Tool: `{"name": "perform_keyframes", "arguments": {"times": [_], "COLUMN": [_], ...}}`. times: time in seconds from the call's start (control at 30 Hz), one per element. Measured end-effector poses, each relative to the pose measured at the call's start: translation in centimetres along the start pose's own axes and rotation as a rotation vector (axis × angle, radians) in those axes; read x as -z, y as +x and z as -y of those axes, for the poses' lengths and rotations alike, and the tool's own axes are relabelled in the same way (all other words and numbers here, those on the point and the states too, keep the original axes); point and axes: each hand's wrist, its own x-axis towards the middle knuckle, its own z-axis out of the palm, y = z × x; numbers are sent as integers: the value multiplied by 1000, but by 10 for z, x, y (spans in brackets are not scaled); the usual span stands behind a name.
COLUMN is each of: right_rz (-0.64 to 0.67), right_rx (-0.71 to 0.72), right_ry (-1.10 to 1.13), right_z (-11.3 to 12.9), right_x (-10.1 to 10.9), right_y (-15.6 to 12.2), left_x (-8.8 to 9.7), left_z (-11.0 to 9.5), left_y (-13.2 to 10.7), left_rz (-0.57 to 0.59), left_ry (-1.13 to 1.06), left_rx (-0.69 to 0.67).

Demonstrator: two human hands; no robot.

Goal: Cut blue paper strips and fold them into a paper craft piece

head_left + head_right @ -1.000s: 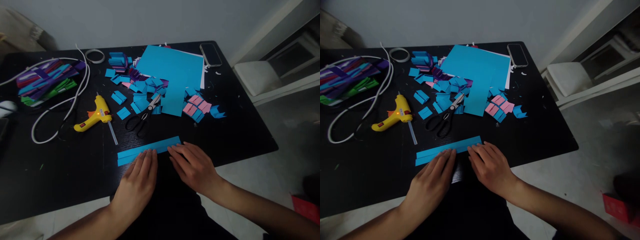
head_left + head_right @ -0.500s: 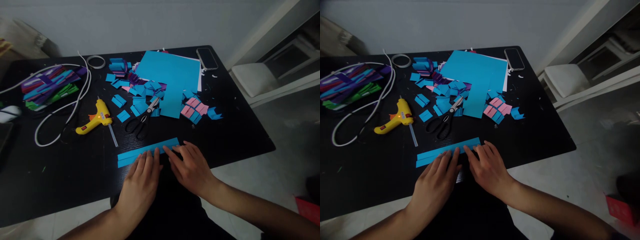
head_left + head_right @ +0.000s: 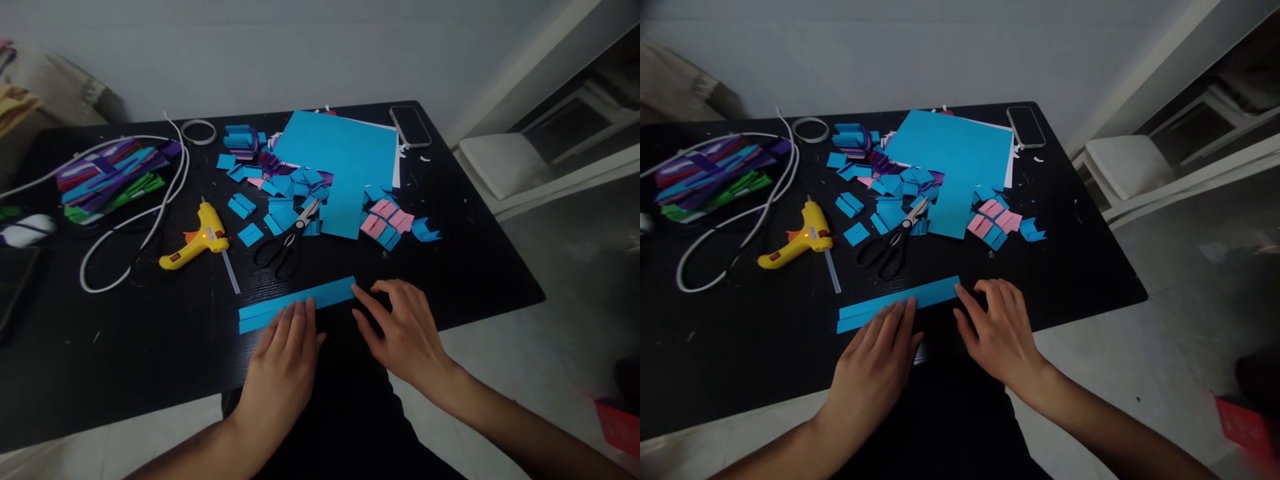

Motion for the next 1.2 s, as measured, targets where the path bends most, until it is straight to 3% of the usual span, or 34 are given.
{"name": "perform_keyframes", "arguments": {"times": [0.2, 0.4, 0.6, 0.97, 1.1, 1.2], "right_rz": [-63, -2, 16, 34, 66, 97], "right_rx": [54, 291, 283, 282, 212, 264], "right_ry": [57, 302, 178, 123, 121, 149], "right_z": [6, 30, 40, 44, 50, 58], "right_x": [-3, -15, -16, -15, -12, -13], "right_y": [15, 25, 21, 23, 34, 46], "left_x": [-2, -6, -1, 7, 5, 3], "left_z": [-4, -8, 2, 28, 30, 28], "left_y": [-2, -4, -11, -46, -47, -47], "left_rz": [11, 34, 26, 39, 25, 32], "left_ry": [29, 7, -9, 13, -35, -45], "left_rx": [21, 39, 84, 150, 170, 189]}}
